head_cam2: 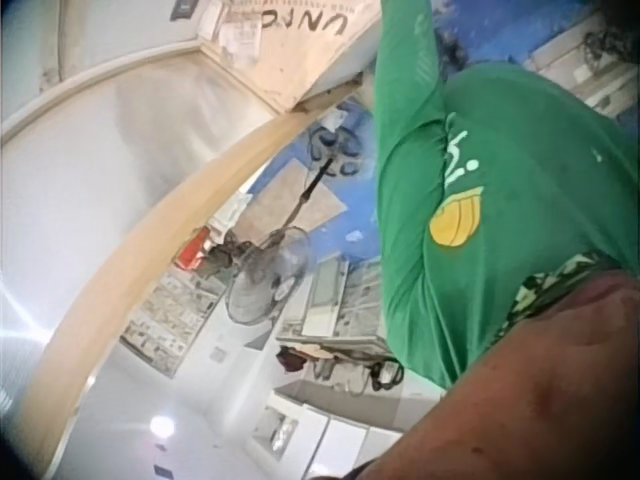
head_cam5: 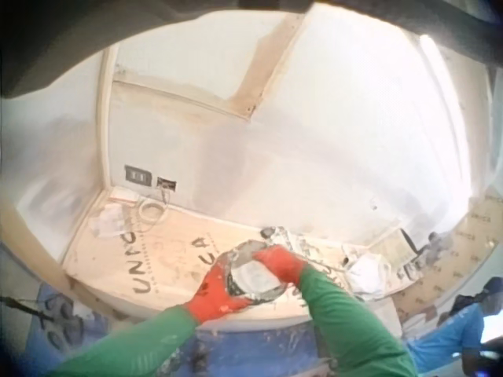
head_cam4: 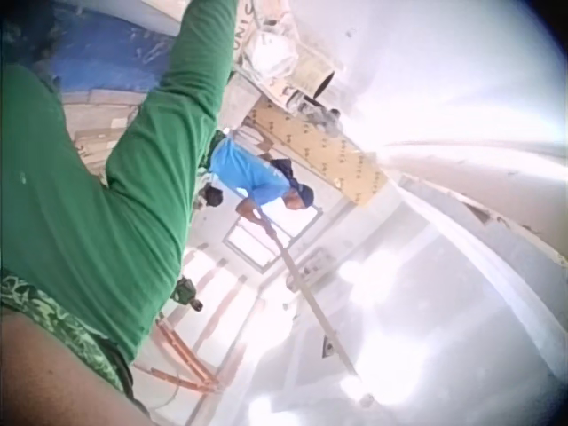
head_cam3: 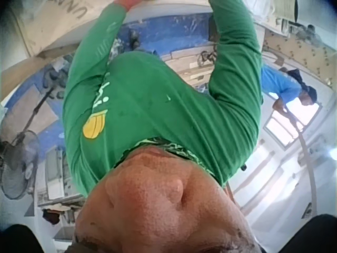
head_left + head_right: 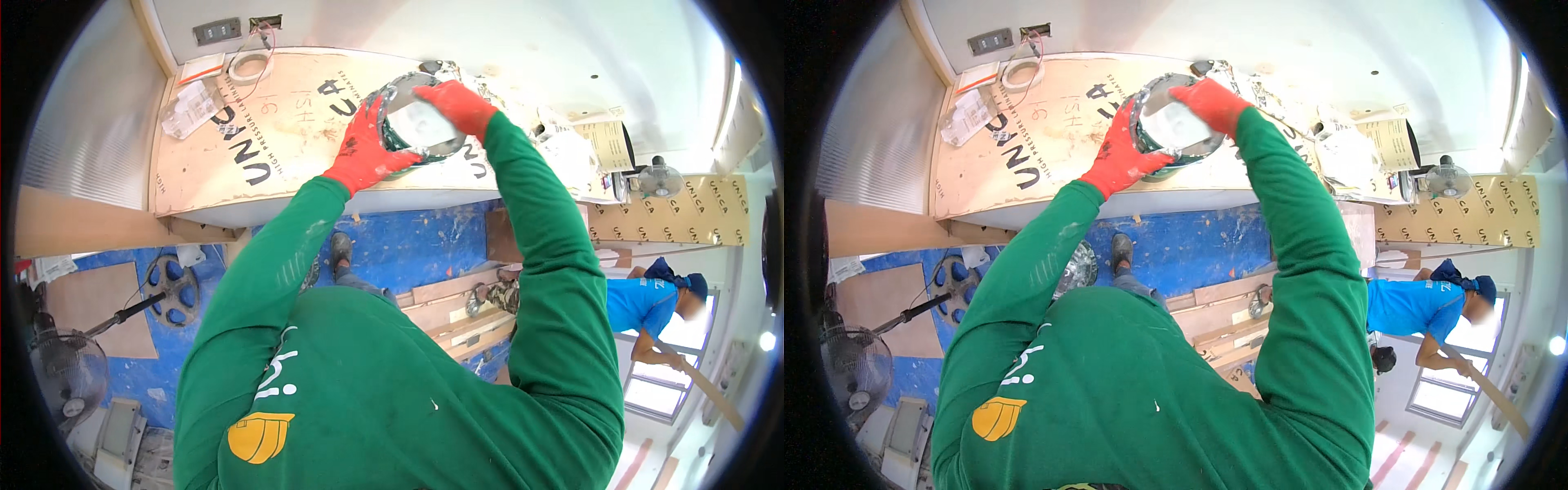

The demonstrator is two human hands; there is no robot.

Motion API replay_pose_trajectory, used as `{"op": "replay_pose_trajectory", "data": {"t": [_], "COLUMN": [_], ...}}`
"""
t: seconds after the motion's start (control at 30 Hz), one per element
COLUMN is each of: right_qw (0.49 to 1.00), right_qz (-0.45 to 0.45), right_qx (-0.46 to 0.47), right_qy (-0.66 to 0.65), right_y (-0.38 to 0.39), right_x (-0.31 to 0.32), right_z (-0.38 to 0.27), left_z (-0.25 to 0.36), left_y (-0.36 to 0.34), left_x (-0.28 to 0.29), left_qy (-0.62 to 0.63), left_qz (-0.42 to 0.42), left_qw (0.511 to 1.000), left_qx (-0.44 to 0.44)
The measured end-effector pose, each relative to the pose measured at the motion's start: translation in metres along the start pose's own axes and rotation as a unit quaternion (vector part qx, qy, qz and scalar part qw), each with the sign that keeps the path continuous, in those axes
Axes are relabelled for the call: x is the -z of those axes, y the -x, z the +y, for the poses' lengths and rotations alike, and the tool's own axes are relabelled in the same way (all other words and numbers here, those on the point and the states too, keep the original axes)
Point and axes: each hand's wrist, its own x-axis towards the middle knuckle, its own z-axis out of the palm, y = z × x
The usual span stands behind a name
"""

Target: The person stirs a white substance in a bucket using a flat scraper and pours liquid from a metal tin into the bucket.

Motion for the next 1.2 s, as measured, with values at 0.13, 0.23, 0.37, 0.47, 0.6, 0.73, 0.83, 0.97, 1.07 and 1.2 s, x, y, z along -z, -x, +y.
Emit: {"op": "replay_pose_trajectory", "data": {"t": [0.13,0.23,0.37,0.47,0.6,0.73,0.83,0.97,1.07,1.2], "right_qw": [0.9,0.929,0.949,0.966,0.981,0.99,0.989,0.988,0.99,0.982], "right_qz": [0.08,0.087,0.117,0.12,0.077,0.061,-0.032,-0.09,-0.072,-0.141], "right_qx": [-0.256,-0.289,-0.279,-0.226,-0.174,-0.023,-0.013,-0.053,-0.072,-0.122], "right_qy": [-0.343,-0.215,-0.092,-0.031,0.03,0.125,0.145,0.114,0.095,0.014], "right_y": [0.027,0.034,0.038,0.037,0.027,-0.005,-0.028,-0.039,-0.036,-0.034], "right_x": [0.067,0.107,0.118,0.115,0.109,0.058,0.035,0.007,-0.002,0.007], "right_z": [-0.031,-0.05,-0.066,-0.069,-0.087,-0.055,-0.055,-0.04,-0.032,-0.013], "left_z": [-0.006,-0.011,-0.012,-0.01,-0.003,-0.006,-0.001,-0.001,-0.003,-0.003], "left_y": [0.0,0.0,0.0,0.0,0.0,0.002,0.002,0.002,0.006,0.003], "left_x": [-0.003,-0.005,-0.006,-0.004,-0.001,-0.002,0.0,0.0,0.003,0.001], "left_qy": [0.055,0.072,0.076,0.077,0.063,0.08,0.057,0.038,0.022,-0.001], "left_qz": [0.016,0.029,0.036,0.038,0.033,0.033,0.024,0.014,0.012,0.015], "left_qw": [0.998,0.997,0.996,0.995,0.996,0.996,0.998,0.999,1.0,1.0], "left_qx": [-0.008,-0.018,-0.039,-0.05,-0.048,-0.019,-0.018,-0.022,0.005,0.005]}}
